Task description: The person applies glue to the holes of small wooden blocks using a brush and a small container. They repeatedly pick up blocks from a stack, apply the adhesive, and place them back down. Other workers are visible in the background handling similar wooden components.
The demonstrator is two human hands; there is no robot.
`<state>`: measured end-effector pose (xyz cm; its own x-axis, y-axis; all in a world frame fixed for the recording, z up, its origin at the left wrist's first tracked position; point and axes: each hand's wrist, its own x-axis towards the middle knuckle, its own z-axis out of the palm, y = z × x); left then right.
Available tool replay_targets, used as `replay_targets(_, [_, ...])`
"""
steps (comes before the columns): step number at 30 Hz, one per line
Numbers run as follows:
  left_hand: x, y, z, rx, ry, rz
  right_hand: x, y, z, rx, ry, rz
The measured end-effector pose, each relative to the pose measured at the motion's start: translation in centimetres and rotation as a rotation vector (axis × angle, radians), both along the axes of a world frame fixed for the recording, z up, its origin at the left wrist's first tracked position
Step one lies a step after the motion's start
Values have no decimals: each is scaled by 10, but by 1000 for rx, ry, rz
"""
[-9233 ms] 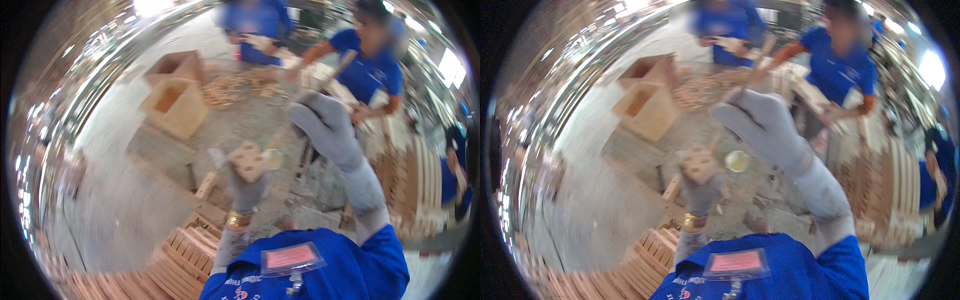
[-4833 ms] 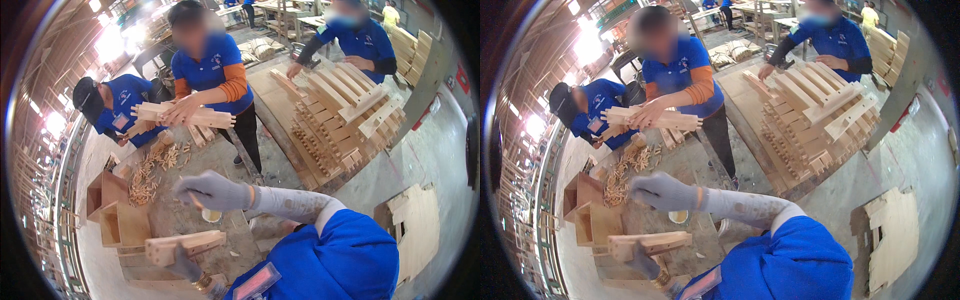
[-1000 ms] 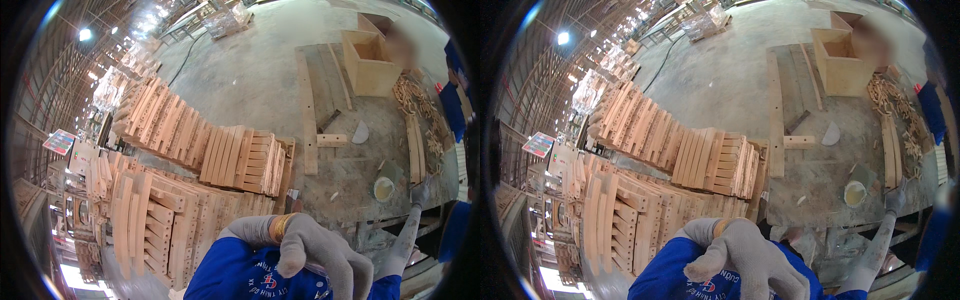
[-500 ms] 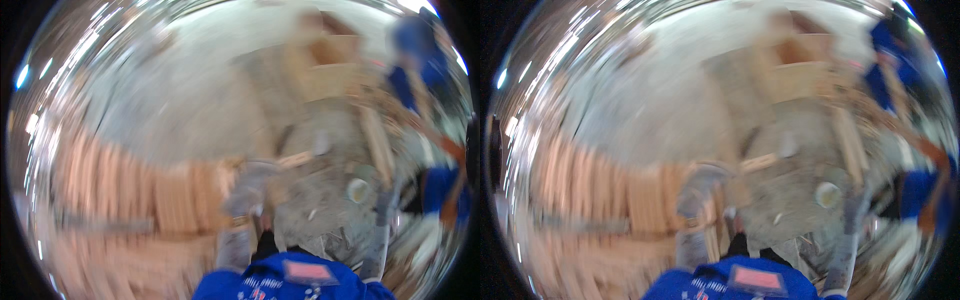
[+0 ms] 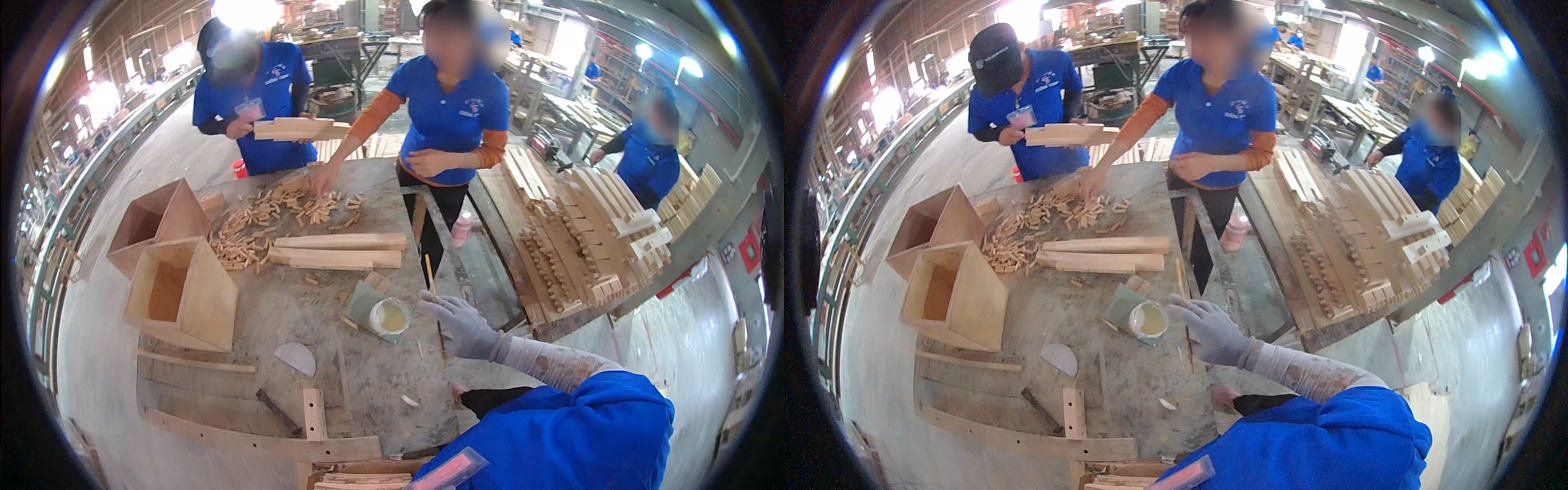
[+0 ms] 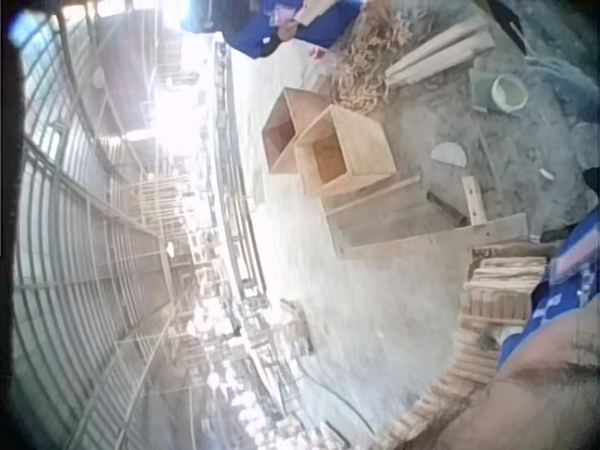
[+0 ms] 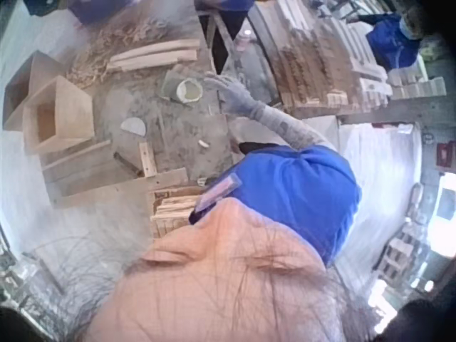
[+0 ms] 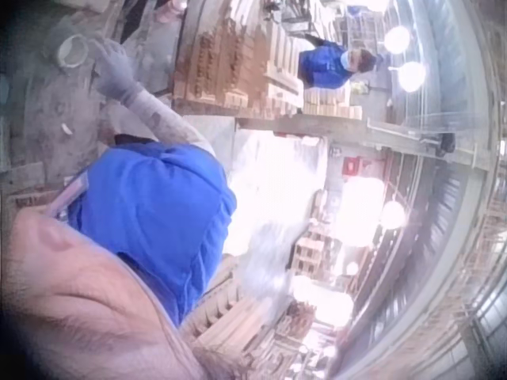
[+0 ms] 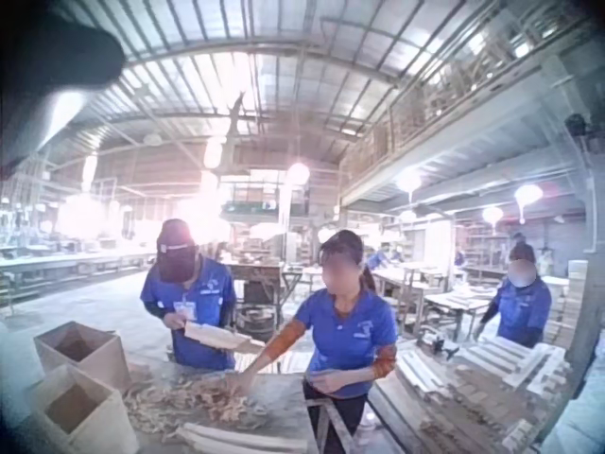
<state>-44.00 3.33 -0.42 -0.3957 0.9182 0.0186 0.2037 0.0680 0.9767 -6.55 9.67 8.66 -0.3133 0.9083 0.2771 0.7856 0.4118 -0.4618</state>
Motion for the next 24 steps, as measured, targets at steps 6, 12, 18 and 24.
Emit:
replay_targets(6, [-21,-4,-26,-74,159,123,-12,-2,-2,39,35,57])
replay_targets(12, [-44,-21,-48,-153,301,246,-37,-7,-5,20,111,183])
replay_targets(18, [-62,-28,-71,-230,436,309,-73,-15,4,54,114,431])
replay_targets(24, [-89,-78,-96,-423,569,544,-69,-6,18,107,-31,430])
